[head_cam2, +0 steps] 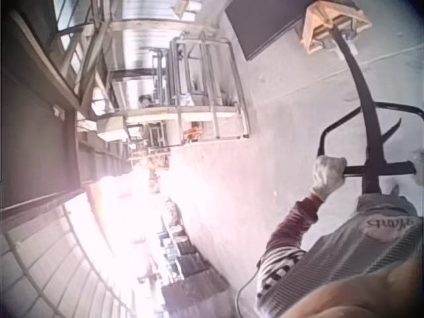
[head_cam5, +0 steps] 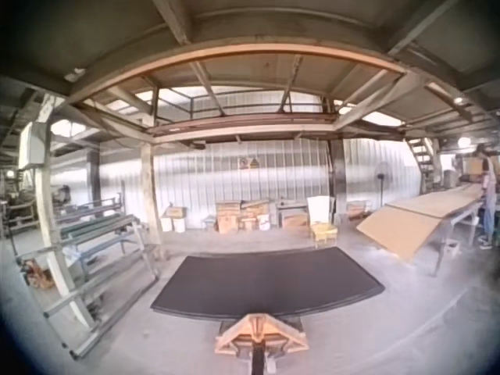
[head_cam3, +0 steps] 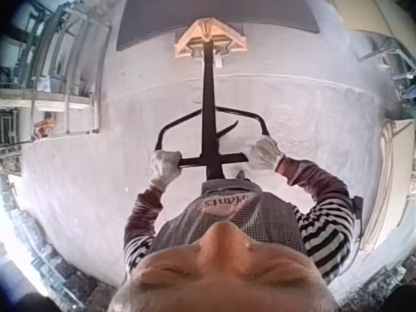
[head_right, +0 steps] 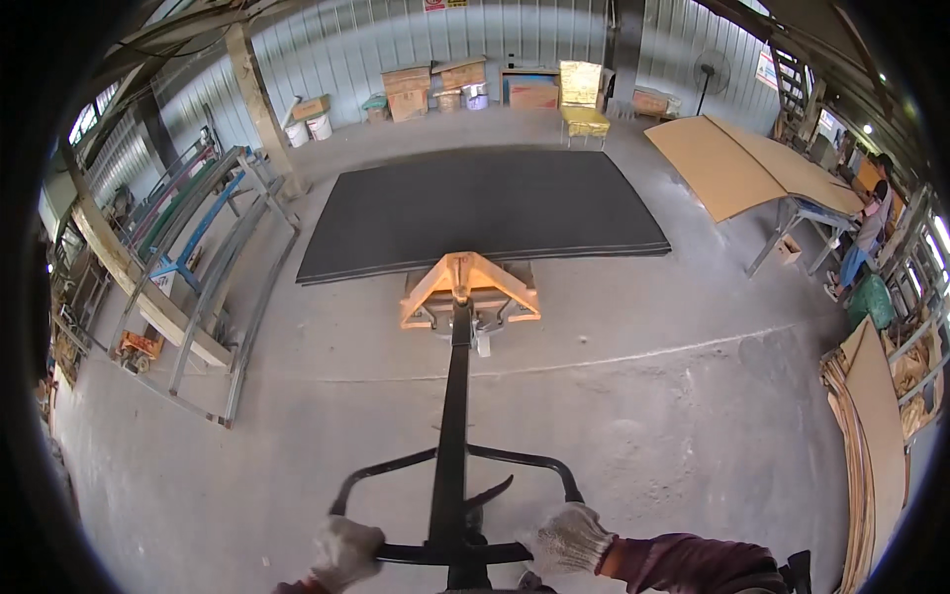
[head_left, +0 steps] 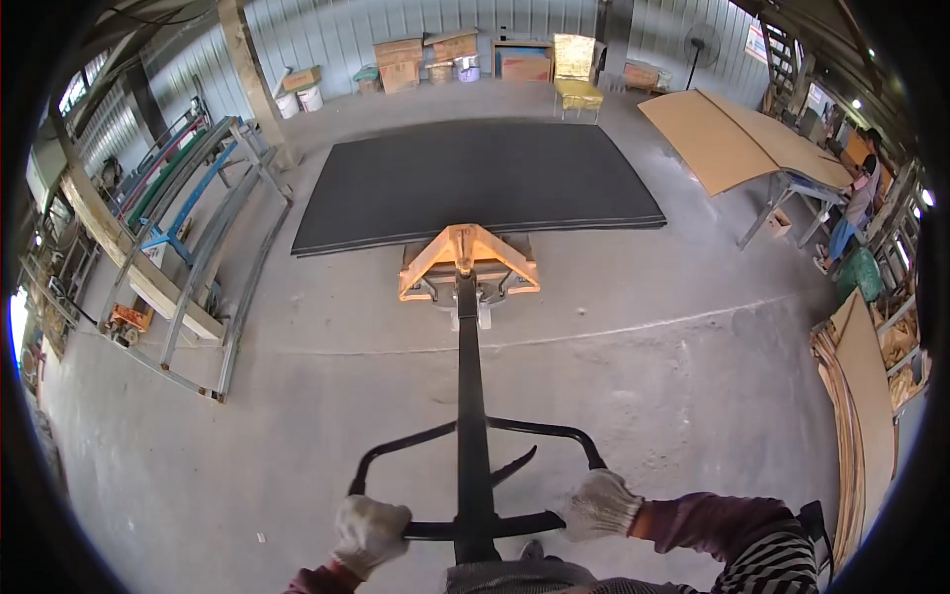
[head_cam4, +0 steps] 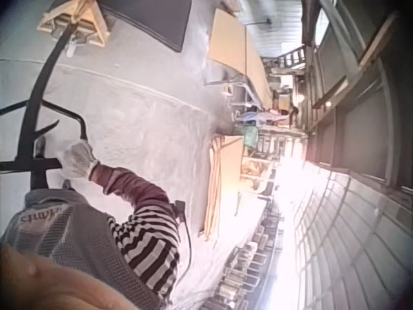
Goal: Moving and stacking large sheets of material using a pallet jack and manual handling in a factory environment.
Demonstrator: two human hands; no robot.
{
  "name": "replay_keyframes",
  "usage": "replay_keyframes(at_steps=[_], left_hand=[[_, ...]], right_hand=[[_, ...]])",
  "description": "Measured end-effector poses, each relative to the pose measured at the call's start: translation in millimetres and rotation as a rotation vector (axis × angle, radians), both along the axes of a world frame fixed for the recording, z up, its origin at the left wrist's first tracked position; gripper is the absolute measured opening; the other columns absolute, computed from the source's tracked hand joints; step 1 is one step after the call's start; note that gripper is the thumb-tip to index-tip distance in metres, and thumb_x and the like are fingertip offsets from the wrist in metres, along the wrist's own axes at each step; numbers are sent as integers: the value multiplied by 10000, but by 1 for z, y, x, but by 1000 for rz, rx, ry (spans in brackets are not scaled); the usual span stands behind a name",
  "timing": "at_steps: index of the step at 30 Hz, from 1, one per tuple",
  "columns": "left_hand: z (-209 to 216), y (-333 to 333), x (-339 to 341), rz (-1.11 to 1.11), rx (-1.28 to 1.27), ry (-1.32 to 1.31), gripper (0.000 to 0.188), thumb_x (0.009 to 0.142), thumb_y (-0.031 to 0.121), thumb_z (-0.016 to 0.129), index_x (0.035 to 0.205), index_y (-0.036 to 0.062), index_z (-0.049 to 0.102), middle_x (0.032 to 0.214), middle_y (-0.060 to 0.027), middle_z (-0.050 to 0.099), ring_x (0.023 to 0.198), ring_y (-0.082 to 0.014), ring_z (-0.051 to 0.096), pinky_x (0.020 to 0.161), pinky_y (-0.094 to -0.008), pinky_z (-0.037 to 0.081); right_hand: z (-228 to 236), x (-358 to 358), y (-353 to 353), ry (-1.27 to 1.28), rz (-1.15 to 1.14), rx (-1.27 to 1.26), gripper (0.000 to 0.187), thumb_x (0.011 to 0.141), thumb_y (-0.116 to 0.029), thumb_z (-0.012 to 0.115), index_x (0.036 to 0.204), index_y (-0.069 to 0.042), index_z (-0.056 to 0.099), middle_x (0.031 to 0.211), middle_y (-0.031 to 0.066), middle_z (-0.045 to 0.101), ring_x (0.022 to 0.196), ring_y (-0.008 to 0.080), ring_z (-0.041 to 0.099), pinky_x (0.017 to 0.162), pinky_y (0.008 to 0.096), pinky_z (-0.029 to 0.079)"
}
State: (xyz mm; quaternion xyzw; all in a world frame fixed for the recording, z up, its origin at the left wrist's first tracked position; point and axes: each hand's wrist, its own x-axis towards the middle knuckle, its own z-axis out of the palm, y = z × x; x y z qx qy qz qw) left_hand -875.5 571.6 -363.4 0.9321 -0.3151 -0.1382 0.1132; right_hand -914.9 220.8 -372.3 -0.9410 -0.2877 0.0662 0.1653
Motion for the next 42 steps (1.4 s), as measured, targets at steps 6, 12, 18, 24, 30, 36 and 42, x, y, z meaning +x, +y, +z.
replay_keyframes(at_steps=[6, 12, 18, 24, 30, 36, 42], left_hand=[[-187, 9, -69, -52, 196, 114, 82, 723, 197, 610, 732, 144, 673, 660, -98, 661, 645, -317, 673, 589, -472, 489], [-103, -6, -45, 3, 123, 16, 20, 672, 146, 628, 654, 137, 623, 589, -107, 603, 569, -310, 629, 519, -449, 459], [-36, -7, -12, 40, -3, -69, 70, 620, 84, 623, 620, 117, 561, 560, -78, 570, 542, -290, 607, 493, -471, 389], [-179, -6, -58, 15, 307, 163, 92, 758, 190, 580, 777, 182, 669, 649, -69, 655, 618, -283, 671, 499, -462, 456], [-135, 3, -57, -13, 276, 161, 93, 787, 205, 612, 807, 130, 664, 781, -99, 702, 699, -291, 684, 620, -439, 535], [-73, 1, -35, 47, 75, 80, 36, 696, 150, 657, 673, 152, 630, 621, -118, 624, 591, -331, 631, 543, -472, 476], [-221, 31, -75, -37, 172, 198, 76, 788, 212, 604, 726, 179, 634, 616, -73, 632, 574, -324, 635, 489, -512, 454]], right_hand=[[-197, -93, 25, 366, -27, -254, 232, 735, -347, 585, 840, -184, 713, 613, 80, 646, 549, 303, 642, 491, 481, 457], [-103, -55, 20, 236, -26, -211, 270, 707, -350, 651, 883, -152, 700, 588, 86, 627, 511, 283, 621, 515, 503, 467], [-51, -16, 16, 217, -75, 141, 225, 620, -307, 635, 716, -108, 675, 589, 124, 610, 513, 317, 617, 484, 471, 481], [-193, -89, 26, 288, -112, -143, 216, 734, -302, 594, 847, -137, 675, 572, 103, 617, 497, 306, 615, 436, 501, 409], [-211, -110, 32, 86, -184, 133, 281, 819, -266, 579, 559, -161, 603, 480, 82, 524, 452, 271, 510, 483, 499, 370], [-108, -62, 23, 261, 40, 38, 130, 648, -240, 616, 586, -137, 666, 583, 122, 619, 497, 323, 602, 471, 528, 427], [-241, -99, 52, 186, -128, 18, 211, 664, -336, 632, 625, -134, 680, 566, 137, 611, 518, 340, 622, 460, 476, 458]])
